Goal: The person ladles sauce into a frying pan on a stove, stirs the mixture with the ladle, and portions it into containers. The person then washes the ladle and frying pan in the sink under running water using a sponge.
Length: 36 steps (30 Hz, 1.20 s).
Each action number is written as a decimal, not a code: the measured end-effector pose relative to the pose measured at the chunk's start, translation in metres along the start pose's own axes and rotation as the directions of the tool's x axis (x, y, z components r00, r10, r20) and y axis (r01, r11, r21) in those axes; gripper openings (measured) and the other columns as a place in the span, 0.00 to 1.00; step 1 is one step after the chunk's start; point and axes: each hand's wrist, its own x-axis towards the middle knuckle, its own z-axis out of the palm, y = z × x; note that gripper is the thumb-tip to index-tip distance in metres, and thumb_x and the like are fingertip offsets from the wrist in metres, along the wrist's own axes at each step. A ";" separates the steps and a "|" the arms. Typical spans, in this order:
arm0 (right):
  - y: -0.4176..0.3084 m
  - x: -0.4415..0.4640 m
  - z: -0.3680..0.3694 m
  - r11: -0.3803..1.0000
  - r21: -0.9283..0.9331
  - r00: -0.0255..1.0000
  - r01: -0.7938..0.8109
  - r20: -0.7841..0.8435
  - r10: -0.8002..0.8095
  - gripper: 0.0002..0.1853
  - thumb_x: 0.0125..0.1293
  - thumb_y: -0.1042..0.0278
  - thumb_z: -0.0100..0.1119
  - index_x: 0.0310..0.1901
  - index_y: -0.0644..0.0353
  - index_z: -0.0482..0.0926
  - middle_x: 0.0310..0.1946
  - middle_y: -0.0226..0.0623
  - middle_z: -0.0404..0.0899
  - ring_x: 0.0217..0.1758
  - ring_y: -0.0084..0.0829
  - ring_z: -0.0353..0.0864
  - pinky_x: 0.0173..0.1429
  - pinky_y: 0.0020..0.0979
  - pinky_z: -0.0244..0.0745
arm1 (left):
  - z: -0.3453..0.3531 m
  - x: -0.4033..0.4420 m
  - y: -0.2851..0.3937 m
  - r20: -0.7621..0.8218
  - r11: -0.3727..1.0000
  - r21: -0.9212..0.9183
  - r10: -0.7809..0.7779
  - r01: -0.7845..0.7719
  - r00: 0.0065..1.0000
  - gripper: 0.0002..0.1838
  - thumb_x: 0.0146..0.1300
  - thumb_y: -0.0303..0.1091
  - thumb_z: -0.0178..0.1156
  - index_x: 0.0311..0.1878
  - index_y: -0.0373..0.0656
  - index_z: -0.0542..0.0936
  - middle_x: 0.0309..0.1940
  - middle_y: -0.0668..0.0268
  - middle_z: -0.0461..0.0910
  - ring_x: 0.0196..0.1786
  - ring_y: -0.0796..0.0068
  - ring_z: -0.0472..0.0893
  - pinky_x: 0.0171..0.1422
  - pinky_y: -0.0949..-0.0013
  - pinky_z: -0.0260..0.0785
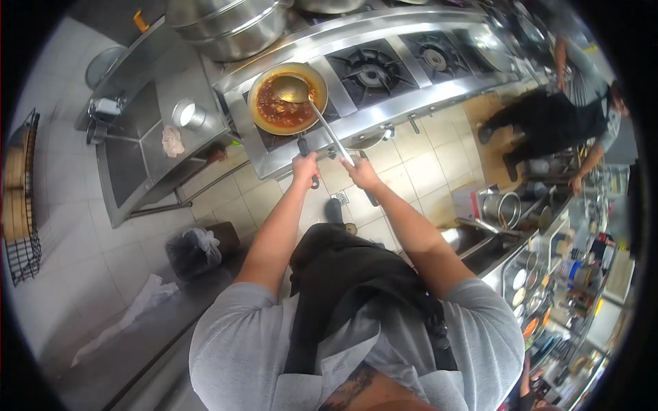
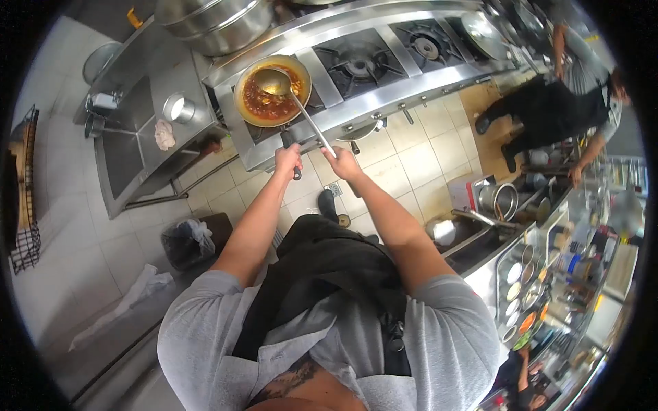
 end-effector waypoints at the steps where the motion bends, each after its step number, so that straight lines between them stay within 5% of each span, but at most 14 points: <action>1: -0.027 -0.026 -0.022 0.994 0.094 0.998 -0.057 0.013 0.056 0.29 0.74 0.42 0.53 0.41 0.68 0.78 0.25 0.56 0.79 0.31 0.55 0.81 0.42 0.47 0.75 | 0.000 -0.011 -0.002 0.023 1.000 -0.023 -0.009 0.010 1.000 0.12 0.61 0.31 0.59 0.23 0.44 0.69 0.13 0.69 0.67 0.11 0.76 0.66 0.13 0.65 0.61; 7: -0.047 -0.142 -0.106 0.980 -0.162 0.962 0.112 -0.229 -0.148 0.18 0.75 0.55 0.51 0.44 0.67 0.74 0.24 0.58 0.78 0.34 0.61 0.80 0.42 0.53 0.74 | 0.023 -0.092 -0.010 0.128 0.998 0.059 0.010 -0.017 0.992 0.13 0.62 0.32 0.60 0.25 0.45 0.68 0.14 0.71 0.66 0.11 0.78 0.66 0.13 0.68 0.61; 18: 0.013 -0.340 -0.208 0.931 -0.352 0.905 -0.097 -0.420 -0.064 0.15 0.77 0.61 0.47 0.43 0.68 0.69 0.30 0.63 0.80 0.40 0.66 0.80 0.46 0.59 0.73 | 0.118 -0.275 -0.089 0.414 0.982 0.190 -0.091 0.012 0.906 0.13 0.65 0.33 0.62 0.29 0.41 0.70 0.15 0.69 0.67 0.11 0.76 0.66 0.13 0.67 0.62; 22: 0.048 -0.401 -0.209 0.920 -0.285 0.870 -0.269 -0.482 0.105 0.16 0.77 0.61 0.45 0.45 0.69 0.69 0.31 0.67 0.80 0.41 0.67 0.80 0.47 0.59 0.74 | 0.154 -0.323 -0.128 0.525 0.971 0.240 -0.149 0.023 0.838 0.13 0.66 0.32 0.62 0.29 0.42 0.70 0.14 0.70 0.67 0.11 0.77 0.67 0.14 0.67 0.63; 24: 0.059 -0.439 -0.198 0.927 -0.246 0.840 -0.282 -0.531 0.114 0.15 0.77 0.62 0.46 0.44 0.70 0.71 0.30 0.69 0.80 0.34 0.65 0.82 0.42 0.57 0.77 | 0.173 -0.346 -0.148 0.558 0.964 0.264 -0.185 0.038 0.809 0.13 0.66 0.32 0.61 0.29 0.42 0.70 0.14 0.70 0.67 0.11 0.77 0.67 0.14 0.67 0.63; 26: 0.052 -0.475 -0.186 0.971 -0.037 0.835 -0.236 -0.520 0.183 0.16 0.77 0.62 0.46 0.41 0.70 0.72 0.26 0.63 0.80 0.24 0.57 0.83 0.31 0.51 0.79 | 0.187 -0.368 -0.162 0.611 0.957 0.290 -0.190 0.007 0.769 0.14 0.67 0.32 0.61 0.28 0.43 0.69 0.14 0.69 0.67 0.12 0.77 0.67 0.15 0.67 0.62; 27: 0.026 -0.495 -0.191 0.898 0.292 0.827 -0.330 -0.369 0.424 0.17 0.78 0.61 0.46 0.39 0.70 0.73 0.19 0.50 0.77 0.14 0.42 0.80 0.22 0.42 0.77 | 0.195 -0.385 -0.162 0.614 0.950 0.312 -0.216 0.017 0.760 0.14 0.67 0.32 0.62 0.27 0.43 0.69 0.14 0.69 0.68 0.12 0.77 0.67 0.15 0.68 0.63; 28: 0.024 -0.508 -0.189 0.755 0.572 0.823 -0.322 -0.225 0.522 0.17 0.78 0.60 0.47 0.42 0.70 0.73 0.20 0.37 0.74 0.14 0.30 0.76 0.19 0.34 0.73 | 0.200 -0.392 -0.172 0.621 0.946 0.324 -0.229 0.020 0.750 0.14 0.67 0.32 0.62 0.27 0.43 0.69 0.14 0.69 0.68 0.12 0.77 0.67 0.15 0.68 0.63; 30: 0.027 -0.534 -0.188 0.436 0.888 0.848 -0.146 -0.115 0.517 0.16 0.79 0.60 0.47 0.45 0.68 0.73 0.23 0.31 0.71 0.15 0.22 0.69 0.17 0.28 0.67 | 0.205 -0.406 -0.189 0.650 0.928 0.372 -0.255 -0.008 0.716 0.14 0.67 0.32 0.61 0.27 0.43 0.69 0.15 0.70 0.68 0.12 0.78 0.67 0.14 0.68 0.63; 31: 0.034 -0.547 -0.189 0.422 0.896 0.840 -0.140 -0.118 0.529 0.16 0.79 0.60 0.47 0.45 0.68 0.73 0.23 0.31 0.71 0.15 0.22 0.69 0.17 0.28 0.67 | 0.205 -0.414 -0.195 0.653 0.921 0.389 -0.271 -0.007 0.708 0.14 0.67 0.32 0.61 0.27 0.43 0.69 0.15 0.70 0.68 0.12 0.78 0.67 0.14 0.68 0.63; 33: 0.045 -0.574 -0.196 0.136 0.989 0.893 -0.059 -0.008 0.451 0.16 0.80 0.59 0.46 0.48 0.68 0.73 0.24 0.29 0.68 0.16 0.19 0.65 0.16 0.24 0.63 | 0.209 -0.429 -0.199 0.663 0.903 0.429 -0.301 -0.019 0.686 0.14 0.67 0.32 0.61 0.27 0.43 0.69 0.15 0.70 0.68 0.12 0.78 0.67 0.14 0.69 0.62; 36: 0.031 -0.615 -0.185 0.269 0.962 0.850 -0.042 -0.107 0.515 0.18 0.80 0.58 0.46 0.51 0.69 0.73 0.23 0.27 0.66 0.15 0.17 0.64 0.15 0.24 0.62 | 0.210 -0.447 -0.193 0.679 0.873 0.483 -0.328 -0.063 0.657 0.14 0.67 0.32 0.61 0.27 0.43 0.68 0.15 0.70 0.68 0.12 0.79 0.67 0.14 0.69 0.62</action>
